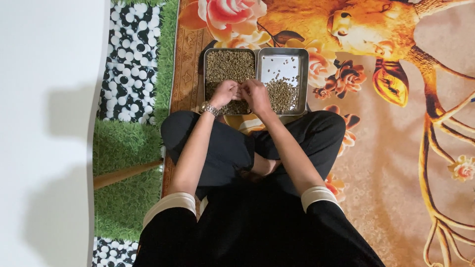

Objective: Sorting green coffee beans by hand between two metal trays while sitting on the floor.

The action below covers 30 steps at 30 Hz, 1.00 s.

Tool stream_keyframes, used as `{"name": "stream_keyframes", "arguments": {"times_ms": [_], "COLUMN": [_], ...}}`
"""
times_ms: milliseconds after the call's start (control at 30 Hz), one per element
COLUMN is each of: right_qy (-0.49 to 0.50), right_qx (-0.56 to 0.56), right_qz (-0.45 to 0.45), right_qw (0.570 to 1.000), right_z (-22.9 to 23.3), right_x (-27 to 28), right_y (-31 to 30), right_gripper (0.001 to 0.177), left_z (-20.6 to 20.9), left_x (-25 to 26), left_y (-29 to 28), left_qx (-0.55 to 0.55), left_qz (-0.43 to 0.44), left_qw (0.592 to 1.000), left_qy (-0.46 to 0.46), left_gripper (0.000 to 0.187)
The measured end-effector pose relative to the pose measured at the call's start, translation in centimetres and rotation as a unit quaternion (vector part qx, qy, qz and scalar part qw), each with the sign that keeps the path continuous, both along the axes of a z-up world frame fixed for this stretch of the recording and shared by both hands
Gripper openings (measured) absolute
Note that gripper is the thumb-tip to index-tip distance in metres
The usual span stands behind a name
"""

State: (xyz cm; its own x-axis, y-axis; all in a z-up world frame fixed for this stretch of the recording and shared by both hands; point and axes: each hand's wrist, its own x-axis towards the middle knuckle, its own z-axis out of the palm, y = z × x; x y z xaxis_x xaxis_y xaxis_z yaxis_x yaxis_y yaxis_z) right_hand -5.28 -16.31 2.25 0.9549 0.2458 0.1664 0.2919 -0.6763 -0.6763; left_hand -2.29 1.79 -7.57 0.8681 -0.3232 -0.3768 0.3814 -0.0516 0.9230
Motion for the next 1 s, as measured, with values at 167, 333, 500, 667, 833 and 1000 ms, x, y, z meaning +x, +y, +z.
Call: {"name": "stream_keyframes", "arguments": {"times_ms": [167,333,500,667,833,1000], "right_qy": [-0.027,-0.038,-0.009,0.031,0.042,0.051], "right_qx": [0.009,-0.009,0.066,0.124,0.118,0.084], "right_qz": [-0.089,-0.126,-0.015,-0.019,-0.01,-0.015], "right_qw": [0.996,0.991,0.998,0.992,0.992,0.995], "right_z": [2.5,4.0,5.2,3.9,3.6,4.1], "right_x": [-2.4,-3.4,-2.0,-0.9,-0.5,-1.0], "right_y": [-4.6,-5.9,-1.4,-0.6,-1.3,-1.4], "right_gripper": [0.017,0.025,0.026,0.015,0.015,0.009], "left_z": [8.0,8.7,8.1,8.8,8.6,8.1], "left_x": [-0.8,-0.4,-1.0,-0.6,-0.6,-0.7], "left_y": [0.1,-0.4,-0.6,-0.2,-1.0,-0.8], "left_qx": [-0.028,-0.009,0.005,0.002,0.007,0.02], "left_qz": [-0.032,-0.068,-0.077,-0.073,-0.09,-0.12], "left_qw": [0.999,0.998,0.997,0.997,0.996,0.992], "left_qy": [0.004,-0.004,-0.001,0.0,0.005,0.021], "left_gripper": [0.035,0.037,0.04,0.039,0.041,0.044]}}
